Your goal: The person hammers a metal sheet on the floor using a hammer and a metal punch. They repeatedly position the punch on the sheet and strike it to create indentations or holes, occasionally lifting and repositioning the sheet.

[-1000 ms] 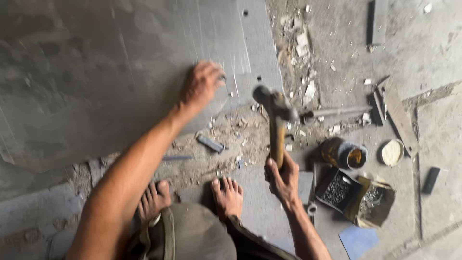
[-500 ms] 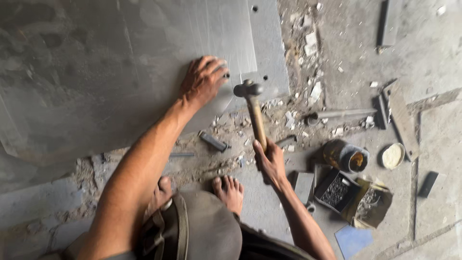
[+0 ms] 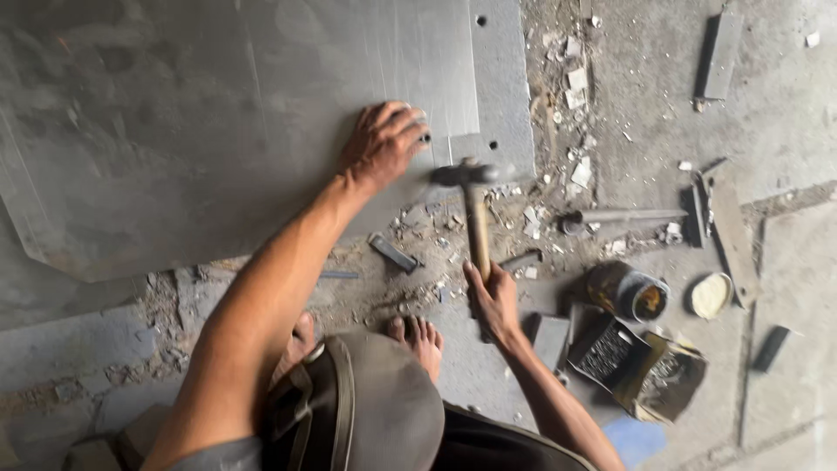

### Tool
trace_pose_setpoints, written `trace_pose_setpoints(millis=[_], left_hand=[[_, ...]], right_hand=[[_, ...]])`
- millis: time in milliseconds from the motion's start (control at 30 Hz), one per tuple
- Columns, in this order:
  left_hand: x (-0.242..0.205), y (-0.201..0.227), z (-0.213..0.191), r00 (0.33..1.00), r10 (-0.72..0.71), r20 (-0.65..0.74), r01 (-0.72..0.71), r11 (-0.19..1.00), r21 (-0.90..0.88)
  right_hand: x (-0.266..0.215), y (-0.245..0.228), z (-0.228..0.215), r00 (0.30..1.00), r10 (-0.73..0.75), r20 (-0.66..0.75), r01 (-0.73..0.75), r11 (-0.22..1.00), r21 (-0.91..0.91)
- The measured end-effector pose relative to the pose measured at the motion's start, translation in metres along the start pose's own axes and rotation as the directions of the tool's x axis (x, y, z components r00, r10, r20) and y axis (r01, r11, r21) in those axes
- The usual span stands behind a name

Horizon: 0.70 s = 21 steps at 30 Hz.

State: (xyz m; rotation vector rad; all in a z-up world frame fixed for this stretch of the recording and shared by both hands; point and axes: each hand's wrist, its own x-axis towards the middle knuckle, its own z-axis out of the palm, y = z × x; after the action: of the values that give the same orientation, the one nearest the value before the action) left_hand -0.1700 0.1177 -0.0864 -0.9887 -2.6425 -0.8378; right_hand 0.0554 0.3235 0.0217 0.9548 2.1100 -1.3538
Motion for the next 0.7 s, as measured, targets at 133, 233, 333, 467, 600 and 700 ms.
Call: trace_pose_setpoints(millis=[133,233,333,467,600,700], left_hand=[[-0.003,0.003,0.002,1.000,0.023,-0.008,-0.023,0.999,0.042],[0.000,-0.007,0.008,0.999,0.039,-0.019,-0.038,0.997,0.066],[-0.002,-0.003,0.009,0.999,0.036,-0.010,-0.035,0.999,0.041],[-0.005,-0.003,0.005,0.999,0.024,-0.032,-0.025,0.999,-0.021],[0.009,-0.015,0.013,0.994,0.098,-0.048,-0.098,0.995,-0.003],[0.001,-0.010,0.010,0.996,0.079,-0.029,-0.079,0.997,0.021]], right_hand=[[-0.025,-0.013,-0.034,0.954,-0.296,-0.055,0.295,0.883,0.364],[-0.062,-0.008,-0.061,0.708,-0.684,-0.175,0.697,0.638,0.328],[-0.056,0.019,-0.060,0.510,-0.827,-0.236,0.859,0.506,0.083],[0.009,0.055,-0.021,0.952,-0.270,-0.146,0.219,0.931,-0.293],[0.009,0.083,0.017,0.911,-0.331,-0.247,0.261,0.924,-0.278],[-0.029,0.100,0.020,0.971,0.025,-0.240,-0.021,1.000,0.019]])
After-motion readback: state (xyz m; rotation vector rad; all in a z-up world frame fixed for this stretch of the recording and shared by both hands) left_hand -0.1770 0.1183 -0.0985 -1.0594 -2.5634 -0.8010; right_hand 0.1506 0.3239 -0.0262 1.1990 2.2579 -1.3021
